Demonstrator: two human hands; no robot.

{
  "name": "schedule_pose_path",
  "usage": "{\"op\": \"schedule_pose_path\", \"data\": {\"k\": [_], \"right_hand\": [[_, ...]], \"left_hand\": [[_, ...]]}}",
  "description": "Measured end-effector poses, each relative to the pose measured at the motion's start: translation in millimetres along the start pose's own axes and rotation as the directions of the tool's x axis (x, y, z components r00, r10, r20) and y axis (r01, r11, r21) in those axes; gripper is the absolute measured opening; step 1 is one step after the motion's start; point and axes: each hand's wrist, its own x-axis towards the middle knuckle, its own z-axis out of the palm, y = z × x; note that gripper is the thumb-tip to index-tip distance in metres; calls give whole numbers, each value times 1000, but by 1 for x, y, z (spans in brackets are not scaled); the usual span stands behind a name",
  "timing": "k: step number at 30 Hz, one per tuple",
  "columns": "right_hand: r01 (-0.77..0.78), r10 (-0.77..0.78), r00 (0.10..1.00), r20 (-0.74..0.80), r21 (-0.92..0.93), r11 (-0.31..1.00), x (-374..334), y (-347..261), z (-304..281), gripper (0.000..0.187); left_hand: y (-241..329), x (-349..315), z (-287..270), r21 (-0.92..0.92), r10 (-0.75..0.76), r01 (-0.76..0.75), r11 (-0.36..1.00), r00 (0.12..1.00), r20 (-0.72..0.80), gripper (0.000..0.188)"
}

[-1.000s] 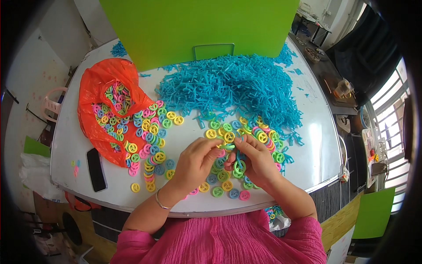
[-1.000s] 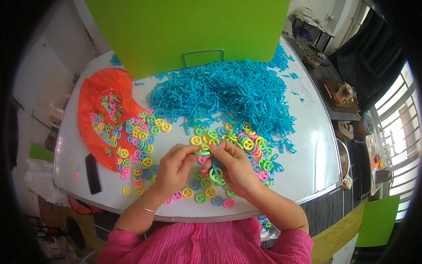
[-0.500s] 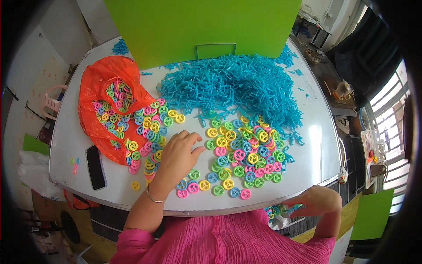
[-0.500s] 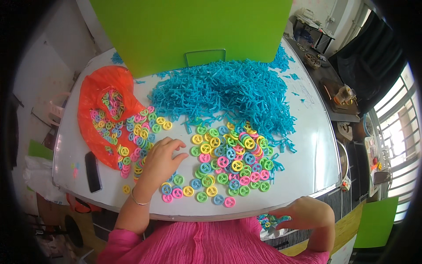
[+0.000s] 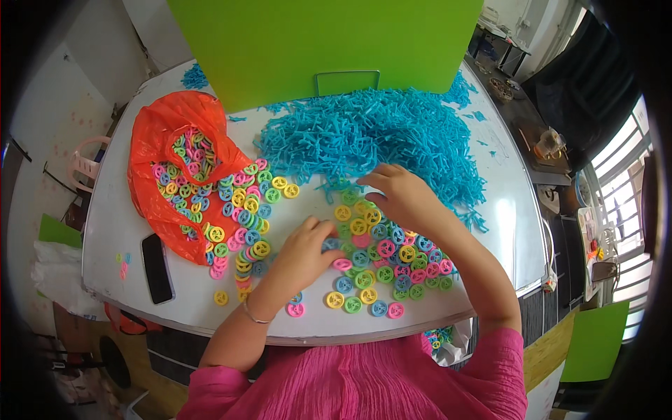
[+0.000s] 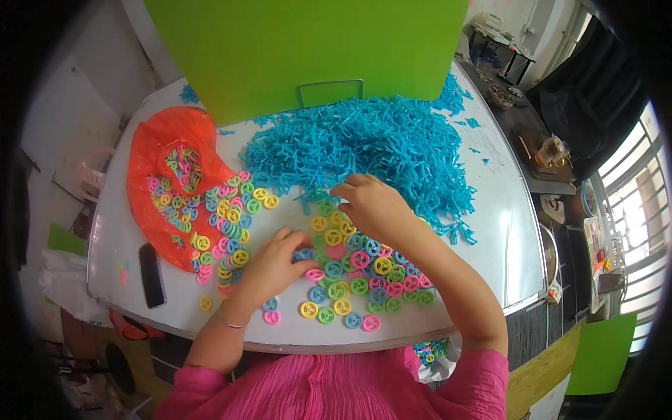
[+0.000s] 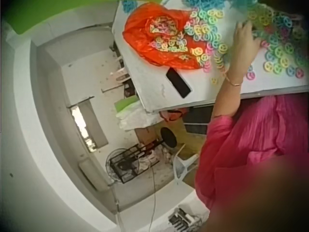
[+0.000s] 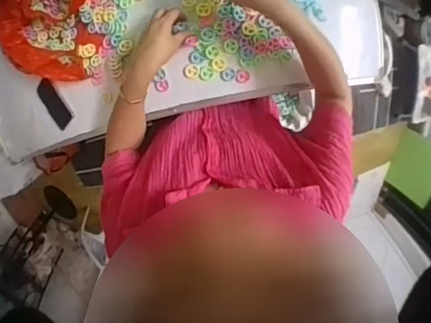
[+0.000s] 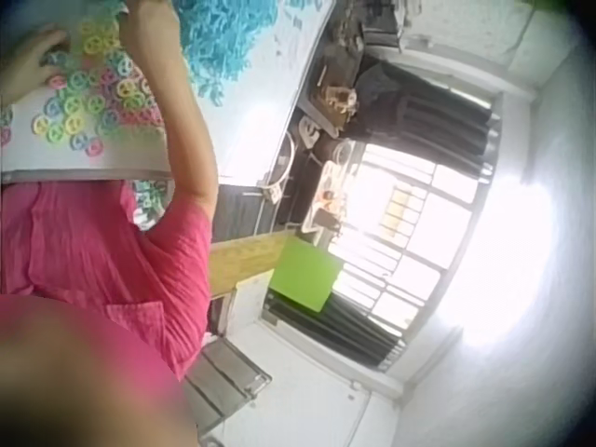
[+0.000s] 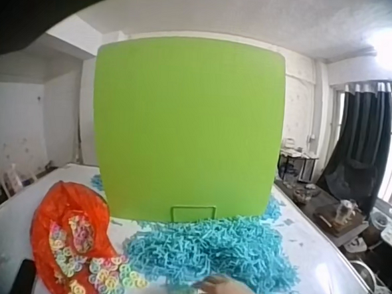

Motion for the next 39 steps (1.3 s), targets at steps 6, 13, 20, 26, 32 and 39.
{"op": "schedule_pose_path", "data": {"k": [6,13,20,26,32,39], "right_hand": [[-33,42,997,70,-124,992,23,38,36,30],[-173,157,980,118,139,975,30,38,41,33],[-150,179,979,-94,252,956,20,10,5,31],[-446,440,789,429,892,-71,-20,-3,-10,27],[-419,441,678,588,802,-426,-29,-33,-9,37],[-530,426,820,382,787,315,-39,-37,1,29]], "left_hand": [[8,6,2,-331,8,-50,942,992,-127,32],[2,7,-7,-436,30,-82,896,992,-125,22],[2,13,-14,-885,-231,60,462,971,-55,17],[10,9,-6,-975,-227,63,212,974,14,25],[12,8,6,-981,-198,111,158,977,79,23],[16,6,10,-975,-243,79,206,970,27,18]]}}
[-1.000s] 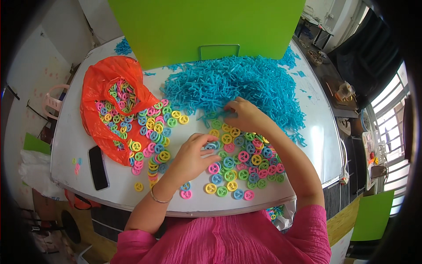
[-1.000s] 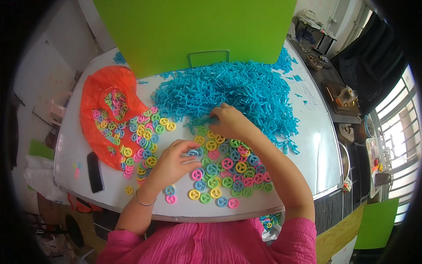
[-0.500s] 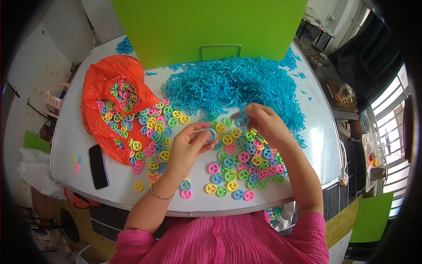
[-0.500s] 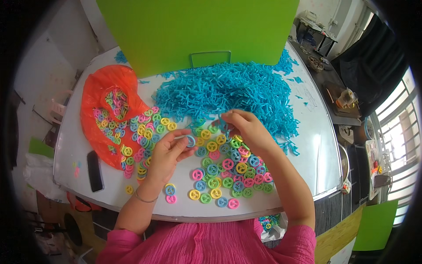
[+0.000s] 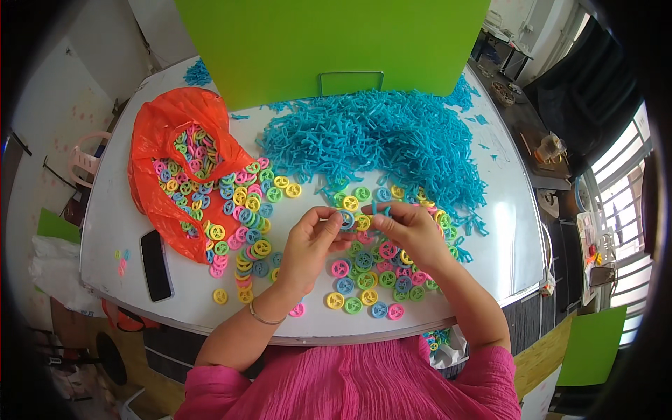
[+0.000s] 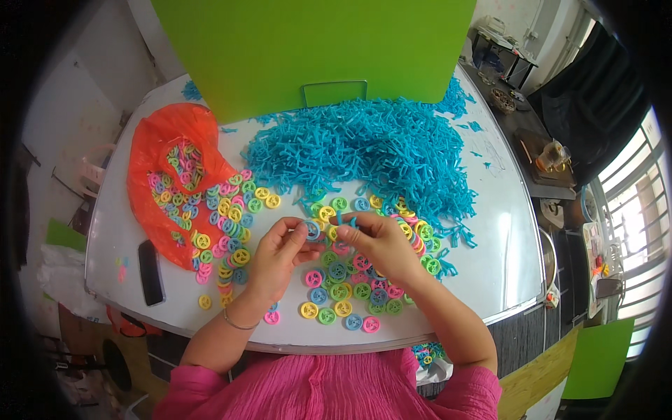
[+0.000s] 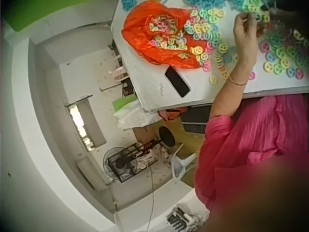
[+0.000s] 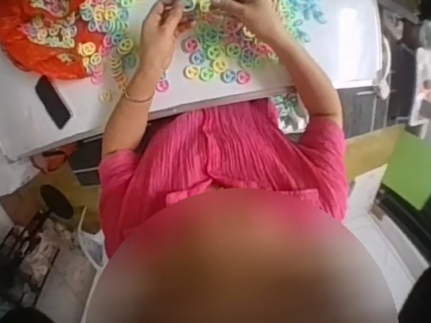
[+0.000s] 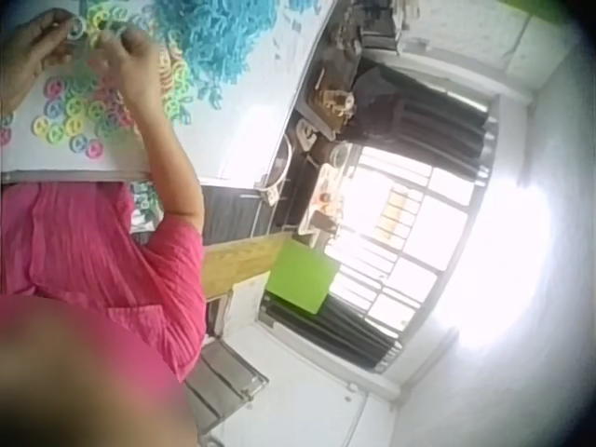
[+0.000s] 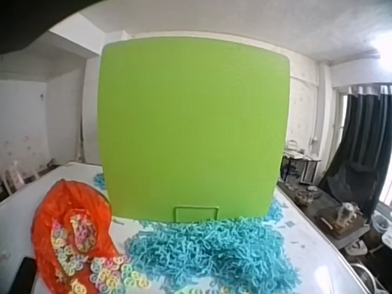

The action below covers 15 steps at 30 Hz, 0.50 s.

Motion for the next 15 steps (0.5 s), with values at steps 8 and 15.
{"op": "schedule_pose_path", "data": {"k": [8,15], "right_hand": [[61,-68,995,-73,-91,994,-11,9,25,25],[220,-231,966,-115,-100,970,-16,14,36,20]], "left_hand": [[-11,-1,4,-4,163,-163,987,987,-6,11],[-13,-8,9,97,312,-308,946,950,-22,10]]}}
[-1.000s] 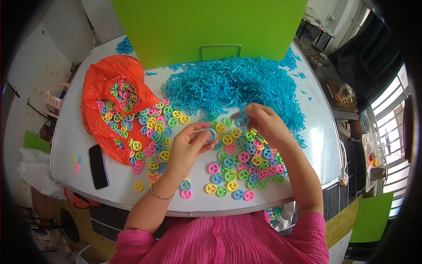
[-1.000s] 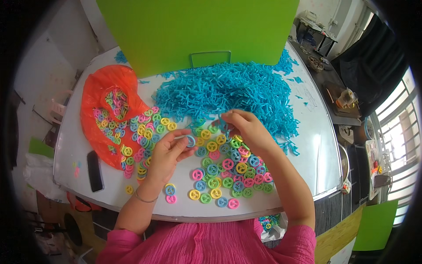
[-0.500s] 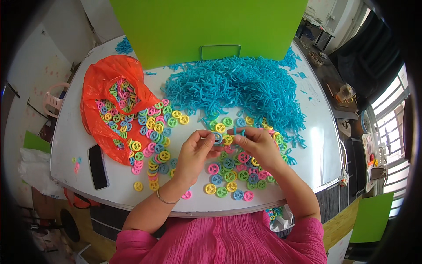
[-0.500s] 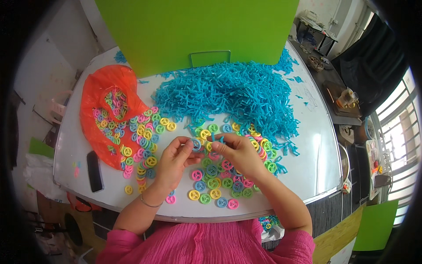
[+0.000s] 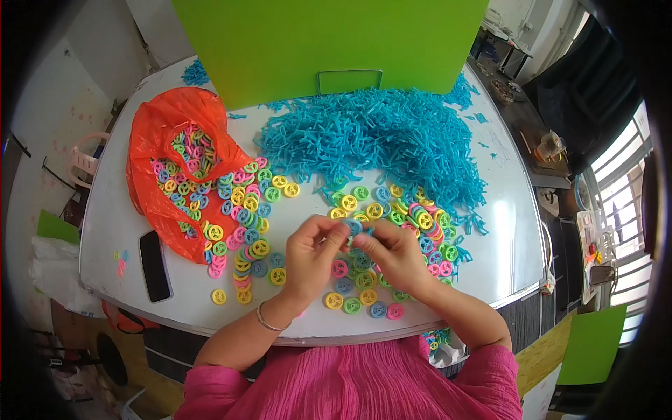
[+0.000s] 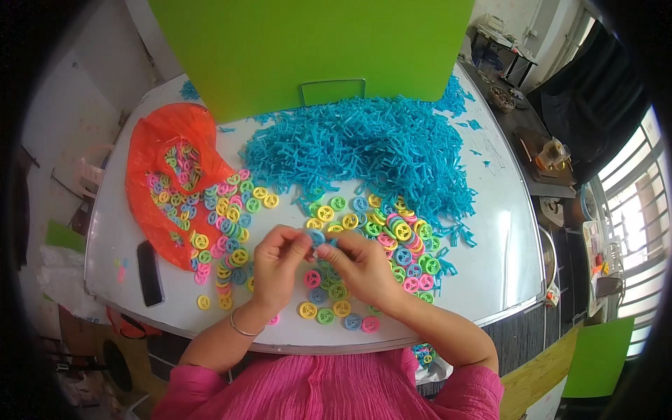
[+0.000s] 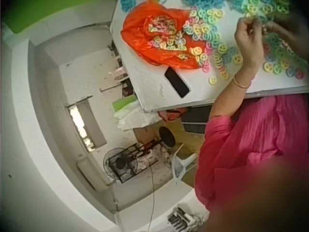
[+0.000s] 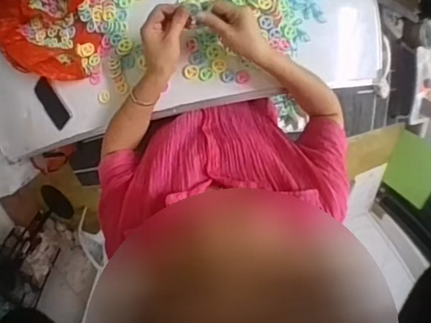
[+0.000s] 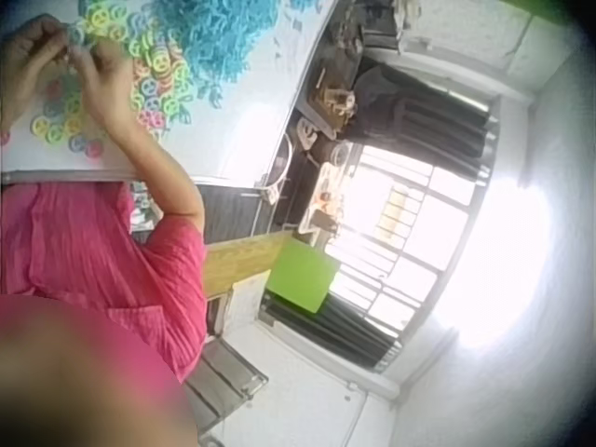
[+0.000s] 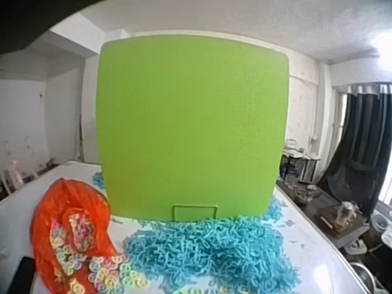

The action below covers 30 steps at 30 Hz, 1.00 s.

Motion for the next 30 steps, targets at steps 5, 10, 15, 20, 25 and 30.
{"op": "schedule_pose_path", "data": {"k": [5,10,15,20,25,30], "right_hand": [[258,-255,966,47,-288,922,0,-3,-4,22],[349,-373,928,15,-392,851,-3,-8,-2,29],[286,-319,948,-20,-393,874,-7,-18,-1,35],[-37,55,992,111,-155,987,-4,-34,-14,43],[-176,167,964,206,27,984,-7,-35,-19,52],[685,-646,665,375,-652,327,5,-14,-44,53]], "left_hand": [[4,-1,-2,-23,-22,23,999,999,40,8],[0,-5,-1,-52,16,-12,999,997,71,6],[-3,-9,2,1,173,-173,985,984,44,10],[5,-1,0,128,180,-191,973,979,99,13],[12,8,-6,-20,-184,187,982,979,82,17],[22,13,-15,-367,-505,526,767,848,160,15]]}}
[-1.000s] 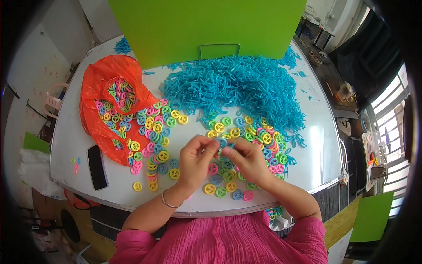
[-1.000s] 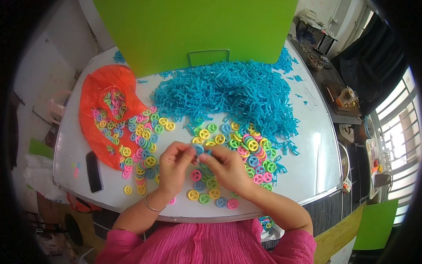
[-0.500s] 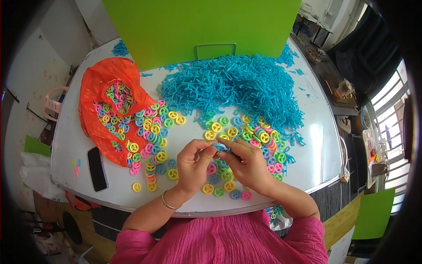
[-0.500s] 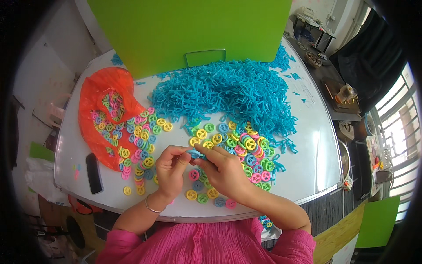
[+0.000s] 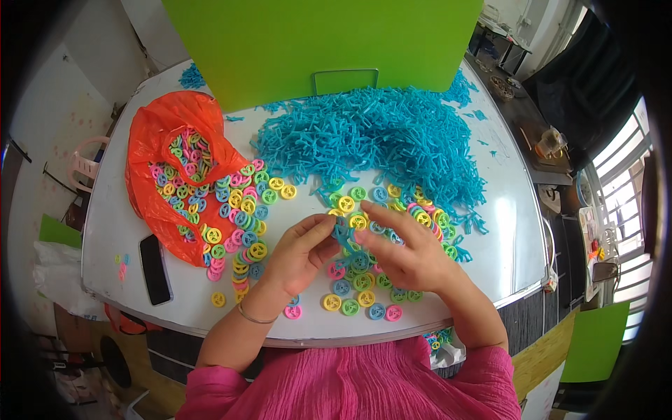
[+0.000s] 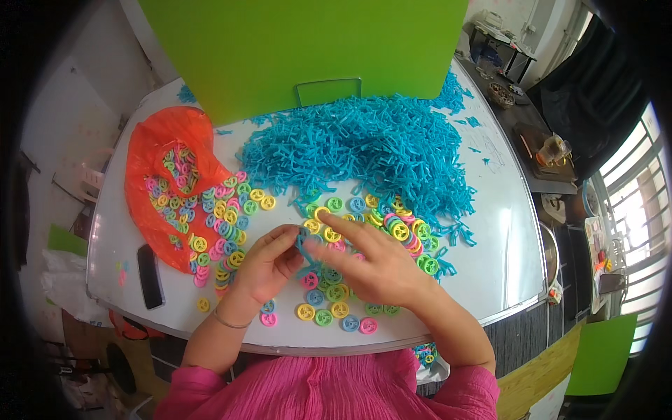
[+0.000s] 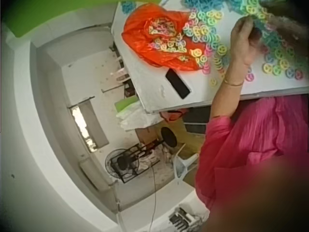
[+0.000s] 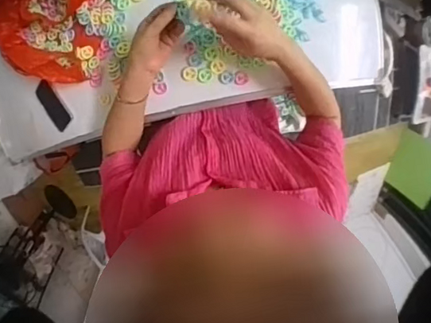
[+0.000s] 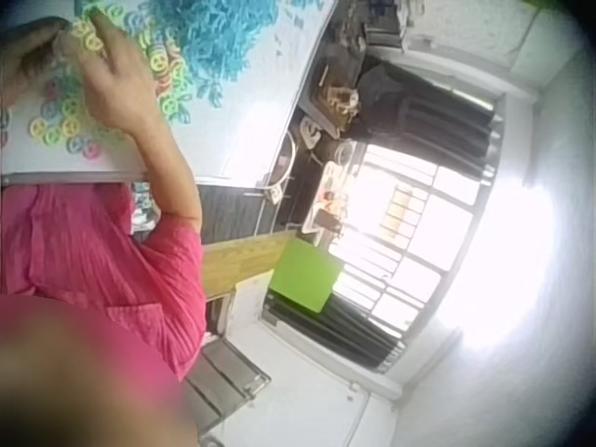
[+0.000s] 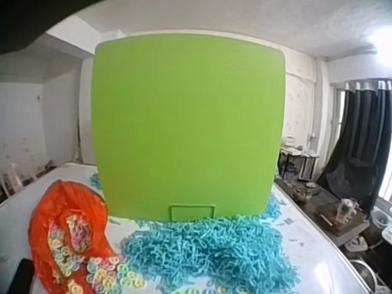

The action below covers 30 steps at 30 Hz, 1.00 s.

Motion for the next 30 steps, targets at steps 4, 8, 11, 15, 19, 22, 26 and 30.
{"op": "schedule_pose_path", "data": {"k": [4,8,11,15,19,22,26,30], "right_hand": [[294,-292,955,59,-38,955,13,0,-3,51],[79,-54,995,-83,339,937,1,7,-2,29],[-338,441,896,44,711,617,0,5,-8,24],[-504,602,741,298,838,206,0,10,-11,25],[-525,586,738,336,831,183,-4,14,4,21],[-570,601,706,375,804,168,-4,12,11,19],[-662,500,654,567,749,17,-6,11,20,19],[-611,502,629,594,777,-153,-3,2,24,23]], "left_hand": [[-12,4,-11,-49,-37,47,998,979,200,19],[-8,8,-4,544,179,-175,821,983,46,21],[-12,19,-15,898,505,-378,226,833,223,22],[-19,23,-16,877,593,-383,-290,647,479,26],[-19,23,-15,931,503,-358,-71,794,343,18],[-18,23,-16,905,436,-337,260,877,202,17],[-14,13,-6,474,-5,0,881,1000,9,24],[-19,-3,17,300,-45,50,953,999,-22,29]]}}
